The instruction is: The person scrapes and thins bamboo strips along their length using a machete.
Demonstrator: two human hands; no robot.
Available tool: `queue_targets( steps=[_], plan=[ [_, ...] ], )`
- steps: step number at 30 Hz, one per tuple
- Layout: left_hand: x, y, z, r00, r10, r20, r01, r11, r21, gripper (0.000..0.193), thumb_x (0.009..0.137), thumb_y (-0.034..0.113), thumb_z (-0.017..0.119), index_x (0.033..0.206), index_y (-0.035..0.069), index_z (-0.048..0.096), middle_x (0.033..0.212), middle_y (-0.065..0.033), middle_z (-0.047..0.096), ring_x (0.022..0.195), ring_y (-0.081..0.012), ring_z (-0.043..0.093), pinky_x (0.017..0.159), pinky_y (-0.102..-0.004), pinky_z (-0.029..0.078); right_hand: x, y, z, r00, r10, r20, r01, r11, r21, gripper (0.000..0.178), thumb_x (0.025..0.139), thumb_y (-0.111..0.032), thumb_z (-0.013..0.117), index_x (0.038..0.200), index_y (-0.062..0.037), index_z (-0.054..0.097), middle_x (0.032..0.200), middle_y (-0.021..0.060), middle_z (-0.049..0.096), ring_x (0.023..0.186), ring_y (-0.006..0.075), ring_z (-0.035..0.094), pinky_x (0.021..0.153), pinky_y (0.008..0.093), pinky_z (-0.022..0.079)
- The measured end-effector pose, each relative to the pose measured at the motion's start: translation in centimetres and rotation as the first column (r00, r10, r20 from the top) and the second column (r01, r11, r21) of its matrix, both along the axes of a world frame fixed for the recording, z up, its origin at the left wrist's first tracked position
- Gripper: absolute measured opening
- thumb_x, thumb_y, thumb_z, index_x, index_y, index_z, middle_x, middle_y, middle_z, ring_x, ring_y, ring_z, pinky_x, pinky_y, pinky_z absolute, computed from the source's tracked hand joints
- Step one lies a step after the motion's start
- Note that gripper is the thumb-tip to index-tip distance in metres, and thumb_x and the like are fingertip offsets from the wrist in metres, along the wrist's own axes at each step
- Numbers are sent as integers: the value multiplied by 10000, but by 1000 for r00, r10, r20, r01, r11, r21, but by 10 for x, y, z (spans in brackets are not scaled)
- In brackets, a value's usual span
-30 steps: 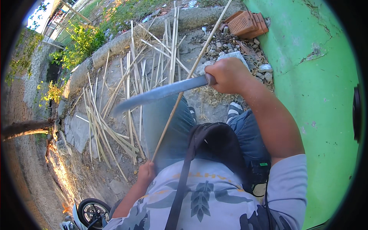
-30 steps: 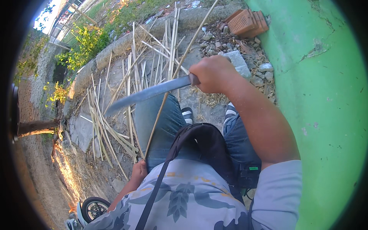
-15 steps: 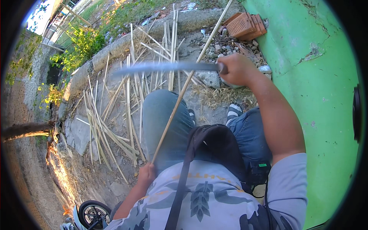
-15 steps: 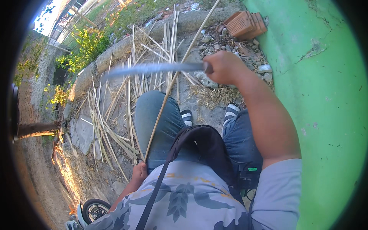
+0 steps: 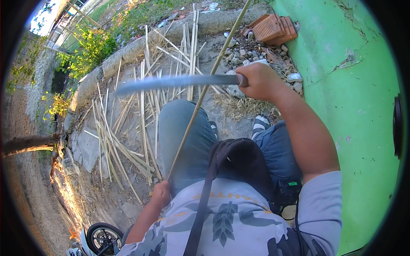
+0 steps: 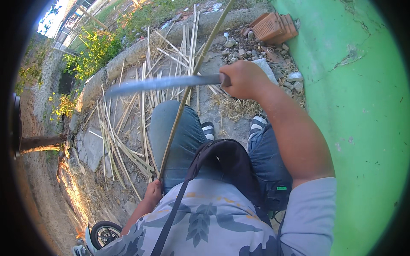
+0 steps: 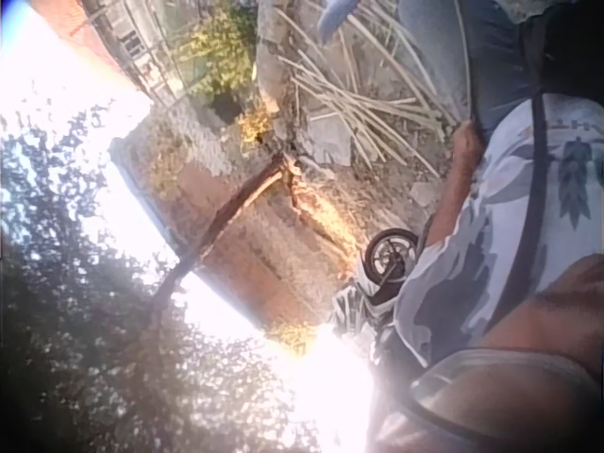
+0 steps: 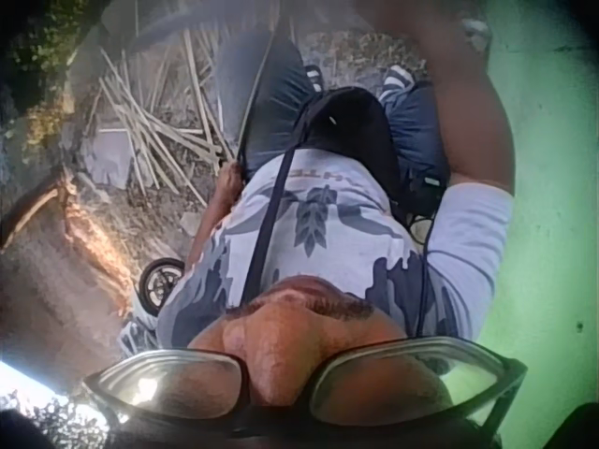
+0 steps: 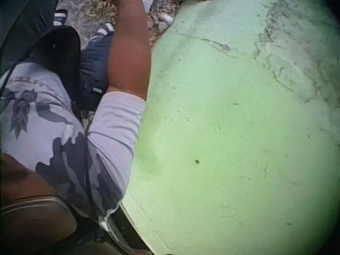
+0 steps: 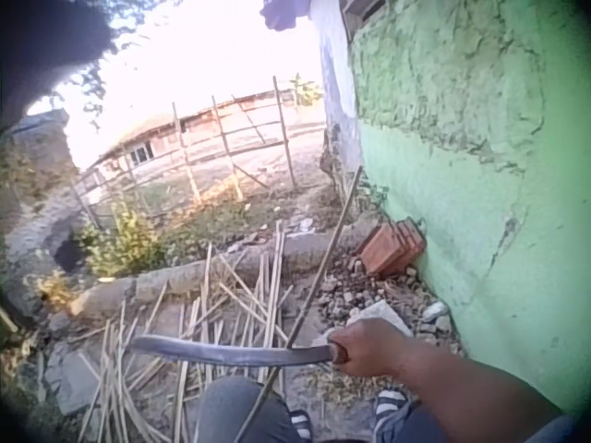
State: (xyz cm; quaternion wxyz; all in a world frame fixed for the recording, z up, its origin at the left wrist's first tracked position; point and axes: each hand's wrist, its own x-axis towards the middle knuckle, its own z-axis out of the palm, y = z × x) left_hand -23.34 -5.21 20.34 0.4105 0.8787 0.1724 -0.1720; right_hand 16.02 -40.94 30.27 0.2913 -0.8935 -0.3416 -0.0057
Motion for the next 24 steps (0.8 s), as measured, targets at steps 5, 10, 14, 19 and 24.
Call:
queue_targets(
  steps=[5, 10, 14, 19, 24],
  plan=[
    [0, -4, 5, 999, -23, 40, 23, 1000, 2, 555, 1044, 427, 329, 768, -12, 529, 607, -181, 512, 563, -309, 522, 564, -425, 418, 17, -12, 5, 984, -175, 23, 177, 969, -173, 169, 790, -249, 663, 865, -98, 680, 803, 178, 677, 806, 395, 658, 723, 494, 514],
    [1, -4, -3, 996, -28, 85, 24, 999, 49, 560, 1043, 435, 342, 761, -12, 526, 603, -191, 501, 556, -305, 520, 568, -430, 422, 31, -31, -4, 961, -278, 6, 278, 960, -32, 164, 806, -245, 648, 870, -99, 684, 796, 179, 679, 800, 391, 659, 744, 489, 525],
    [-1, -8, 0, 993, -28, 111, 21, 997, 68, 581, 1041, 447, 351, 737, -17, 522, 584, -191, 495, 536, -313, 529, 555, -433, 421, 9, -21, 11, 991, -98, 94, 105, 991, -78, 146, 789, -208, 644, 841, -73, 655, 741, 176, 652, 746, 391, 644, 696, 486, 507],
    [-5, -11, 6, 989, -33, 143, 23, 997, 75, 589, 1040, 455, 358, 733, -19, 527, 573, -188, 499, 524, -318, 539, 542, -431, 419, 6, -14, 10, 974, 103, 200, -60, 975, -213, 139, 776, -186, 633, 835, -60, 644, 698, 165, 638, 722, 388, 637, 658, 496, 497],
    [0, -12, 6, 992, -19, 127, 10, 997, 70, 583, 1039, 450, 364, 743, -21, 535, 594, -193, 514, 542, -313, 536, 561, -432, 426, 35, -42, -4, 918, -397, -4, 397, 918, -23, 181, 801, -246, 656, 913, -109, 691, 882, 178, 693, 856, 379, 661, 747, 476, 527]
  ],
)
